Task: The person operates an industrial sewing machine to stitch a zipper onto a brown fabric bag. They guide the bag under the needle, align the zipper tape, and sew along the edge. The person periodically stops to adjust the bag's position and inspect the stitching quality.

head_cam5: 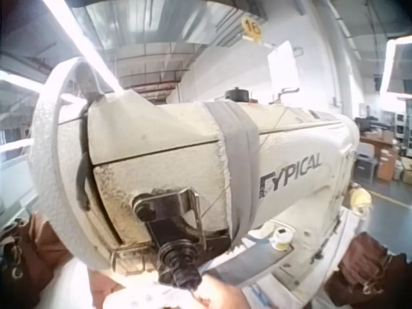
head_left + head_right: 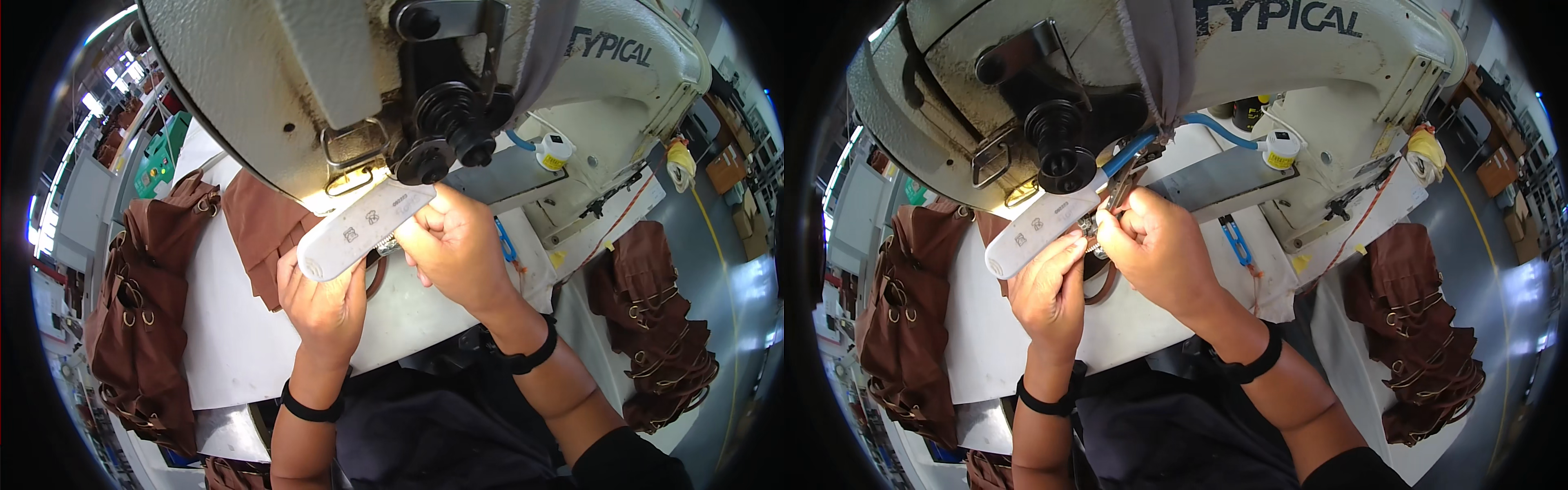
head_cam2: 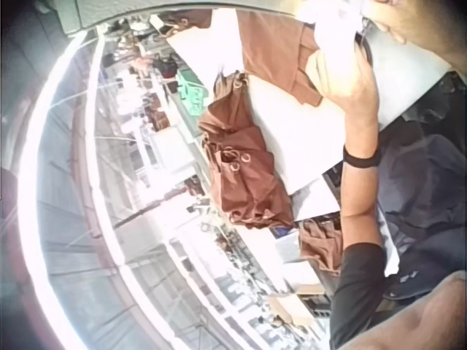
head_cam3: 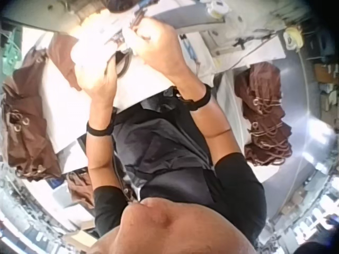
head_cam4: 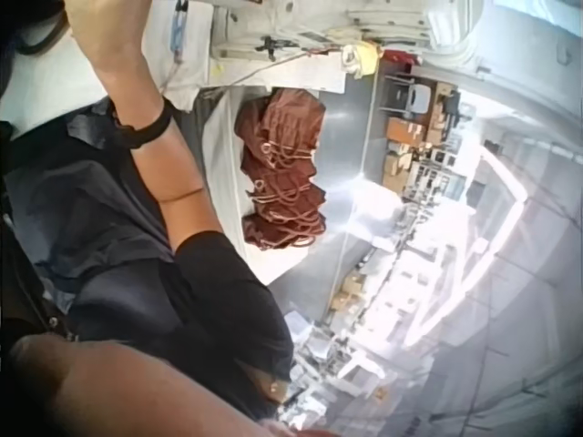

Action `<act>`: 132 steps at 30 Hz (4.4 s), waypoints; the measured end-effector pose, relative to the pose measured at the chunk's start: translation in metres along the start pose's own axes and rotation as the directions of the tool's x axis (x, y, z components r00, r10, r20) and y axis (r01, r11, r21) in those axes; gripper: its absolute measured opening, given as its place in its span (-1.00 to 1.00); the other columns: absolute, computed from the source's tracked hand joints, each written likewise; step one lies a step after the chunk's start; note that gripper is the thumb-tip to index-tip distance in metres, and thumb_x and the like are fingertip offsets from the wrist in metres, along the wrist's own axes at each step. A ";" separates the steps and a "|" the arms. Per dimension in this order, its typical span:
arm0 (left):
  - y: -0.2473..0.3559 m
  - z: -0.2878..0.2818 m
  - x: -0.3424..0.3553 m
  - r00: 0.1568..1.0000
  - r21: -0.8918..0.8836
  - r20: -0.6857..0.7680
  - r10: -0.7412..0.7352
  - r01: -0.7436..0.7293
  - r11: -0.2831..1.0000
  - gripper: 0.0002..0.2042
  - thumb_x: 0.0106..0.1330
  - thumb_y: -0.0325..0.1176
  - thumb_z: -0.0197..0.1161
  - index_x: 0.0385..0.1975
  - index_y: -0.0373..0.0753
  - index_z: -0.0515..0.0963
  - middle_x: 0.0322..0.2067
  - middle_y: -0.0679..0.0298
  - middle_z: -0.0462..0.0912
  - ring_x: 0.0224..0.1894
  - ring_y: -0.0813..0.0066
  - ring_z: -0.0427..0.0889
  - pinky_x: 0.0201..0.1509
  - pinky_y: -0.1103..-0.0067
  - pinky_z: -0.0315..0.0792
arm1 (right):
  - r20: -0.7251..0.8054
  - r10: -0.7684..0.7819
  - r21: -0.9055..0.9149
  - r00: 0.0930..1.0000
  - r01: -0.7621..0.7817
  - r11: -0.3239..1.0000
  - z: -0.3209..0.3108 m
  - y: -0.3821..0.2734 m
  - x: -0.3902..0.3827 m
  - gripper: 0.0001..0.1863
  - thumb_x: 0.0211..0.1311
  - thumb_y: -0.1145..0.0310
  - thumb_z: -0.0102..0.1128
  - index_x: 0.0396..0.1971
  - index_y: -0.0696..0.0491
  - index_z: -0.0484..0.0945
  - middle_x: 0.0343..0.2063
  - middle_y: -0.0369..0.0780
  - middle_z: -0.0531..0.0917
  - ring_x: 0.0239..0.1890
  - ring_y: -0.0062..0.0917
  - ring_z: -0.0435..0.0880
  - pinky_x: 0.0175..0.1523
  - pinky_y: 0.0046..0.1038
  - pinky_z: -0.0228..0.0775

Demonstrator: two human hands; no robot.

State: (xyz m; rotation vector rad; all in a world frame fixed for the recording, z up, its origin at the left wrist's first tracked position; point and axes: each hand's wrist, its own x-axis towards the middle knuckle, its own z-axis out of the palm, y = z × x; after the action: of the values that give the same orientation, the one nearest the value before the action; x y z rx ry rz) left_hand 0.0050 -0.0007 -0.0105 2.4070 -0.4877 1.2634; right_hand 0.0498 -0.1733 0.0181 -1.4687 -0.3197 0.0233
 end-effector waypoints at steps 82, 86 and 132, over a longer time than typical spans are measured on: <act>-0.016 -0.019 0.015 0.976 0.001 0.098 0.195 -0.196 0.981 -0.75 0.09 -0.50 0.31 -0.20 -0.28 0.70 -0.16 0.28 0.77 -0.19 0.44 0.70 -0.11 0.46 0.42 | -0.234 -0.353 -0.944 0.906 -0.124 0.307 -0.412 -0.256 0.163 -0.51 0.49 0.00 0.19 0.00 0.17 0.72 -0.14 -0.23 0.75 -0.14 -0.60 0.68 0.08 -0.51 0.49; -0.020 -0.022 0.012 0.975 0.024 0.134 0.177 -0.182 0.983 -0.77 0.11 -0.46 0.30 -0.22 -0.30 0.71 -0.16 0.26 0.78 -0.17 0.46 0.71 -0.12 0.48 0.42 | -0.436 -0.008 -0.736 0.900 -0.351 0.579 -0.412 -0.238 0.181 -0.44 0.55 -0.09 0.06 -0.01 0.16 0.71 -0.11 -0.18 0.76 -0.19 -0.56 0.72 0.01 -0.49 0.52; -0.005 -0.027 0.024 0.957 0.144 0.243 0.160 -0.199 0.969 -0.67 0.13 -0.67 0.29 -0.11 -0.22 0.76 -0.14 0.26 0.80 -0.08 0.31 0.76 0.06 0.45 0.45 | -0.709 -0.613 -0.604 0.349 0.150 0.783 -0.342 -0.105 0.098 -0.29 0.45 -0.18 -0.06 -0.17 0.27 0.68 -0.34 -0.06 0.74 -0.31 -0.35 0.70 -0.13 -0.31 0.49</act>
State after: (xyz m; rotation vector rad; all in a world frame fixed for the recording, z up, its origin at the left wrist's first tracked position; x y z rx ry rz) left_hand 0.0008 0.0134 0.0229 2.7208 -0.7083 1.1417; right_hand 0.2020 -0.4962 0.1172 -1.5950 0.2402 -1.3161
